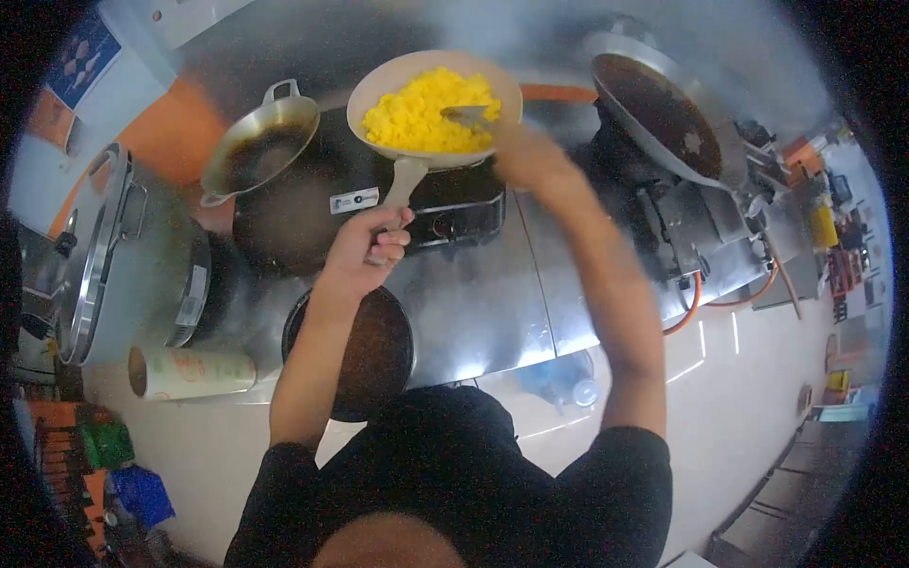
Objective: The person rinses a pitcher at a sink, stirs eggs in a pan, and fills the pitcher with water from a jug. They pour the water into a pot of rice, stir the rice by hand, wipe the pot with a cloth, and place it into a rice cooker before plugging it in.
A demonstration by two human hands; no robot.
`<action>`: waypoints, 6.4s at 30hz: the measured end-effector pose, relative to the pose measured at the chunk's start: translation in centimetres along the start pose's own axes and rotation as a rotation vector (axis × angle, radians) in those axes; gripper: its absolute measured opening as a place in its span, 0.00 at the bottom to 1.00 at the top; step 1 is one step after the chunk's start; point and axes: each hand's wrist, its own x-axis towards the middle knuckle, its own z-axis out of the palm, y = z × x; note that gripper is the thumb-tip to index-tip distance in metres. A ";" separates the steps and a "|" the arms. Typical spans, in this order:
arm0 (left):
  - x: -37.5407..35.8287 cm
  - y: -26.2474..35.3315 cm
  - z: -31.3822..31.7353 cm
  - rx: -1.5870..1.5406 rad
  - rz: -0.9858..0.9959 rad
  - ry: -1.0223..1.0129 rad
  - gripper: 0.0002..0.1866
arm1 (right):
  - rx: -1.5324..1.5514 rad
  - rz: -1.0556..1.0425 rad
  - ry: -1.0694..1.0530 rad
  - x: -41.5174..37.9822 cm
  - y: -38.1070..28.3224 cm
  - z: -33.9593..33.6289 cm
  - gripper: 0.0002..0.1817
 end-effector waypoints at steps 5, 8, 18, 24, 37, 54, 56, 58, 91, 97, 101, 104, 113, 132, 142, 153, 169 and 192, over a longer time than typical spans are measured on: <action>0.0 -0.3 0.7 -0.009 0.014 0.034 0.06 | -0.068 -0.198 -0.164 -3.3 1.7 -11.3 0.16; 0.1 -0.4 0.9 0.031 0.002 0.026 0.04 | -0.133 -0.206 -0.159 -2.4 -0.3 -6.7 0.17; -0.1 -0.5 1.1 0.098 0.010 0.056 0.04 | 0.510 0.251 -0.100 2.4 2.1 -4.2 0.16; 0.1 -0.5 1.0 0.106 0.002 0.035 0.03 | -0.150 -0.102 0.133 7.0 1.7 1.6 0.12; -0.3 -0.4 1.1 0.078 -0.004 0.053 0.05 | -0.207 -0.258 -0.166 -3.1 -0.6 -7.0 0.18; -0.5 0.0 0.7 0.150 -0.009 0.060 0.05 | -0.279 -0.175 0.037 2.3 -2.5 -0.3 0.27; -0.8 0.0 0.8 0.153 -0.003 0.079 0.04 | -0.332 -0.222 -0.012 0.7 -1.2 -5.3 0.27; -0.8 0.1 0.8 0.134 -0.006 0.072 0.04 | -0.302 -0.357 0.003 -2.0 -2.5 -10.6 0.26; -0.6 0.5 0.2 0.170 -0.015 0.059 0.05 | -0.390 -0.187 -0.026 6.9 -2.4 3.3 0.22; -0.8 0.5 0.5 0.134 -0.012 0.072 0.04 | -0.190 -0.342 0.091 1.1 -0.5 -6.1 0.18; -0.7 0.5 0.3 0.133 -0.024 0.062 0.04 | -0.239 -0.072 0.109 4.7 0.9 -5.6 0.16; -0.6 0.3 0.4 0.125 -0.006 0.070 0.05 | -0.377 -0.048 0.017 9.1 2.1 1.2 0.20; -0.8 0.8 0.0 0.117 -0.016 0.063 0.05 | -0.319 -0.333 -0.031 -0.8 -1.5 -9.1 0.26; -0.8 1.0 0.0 0.147 -0.044 0.053 0.06 | -0.314 -0.132 -0.097 5.8 -1.7 -0.1 0.24; -0.9 1.0 0.1 0.137 -0.018 0.068 0.02 | -0.351 -0.004 -0.082 2.3 0.5 -7.6 0.28; -1.1 1.1 0.6 0.116 0.001 0.076 0.02 | -0.420 -0.332 -0.056 -2.4 -0.8 -11.7 0.29; -0.7 1.5 -0.2 0.150 -0.065 0.058 0.07 | -0.062 -0.130 0.081 7.7 3.0 -2.8 0.17; 1.3 0.6 -0.8 0.080 -0.211 0.050 0.05 | -0.130 0.085 -0.068 6.6 2.1 0.1 0.13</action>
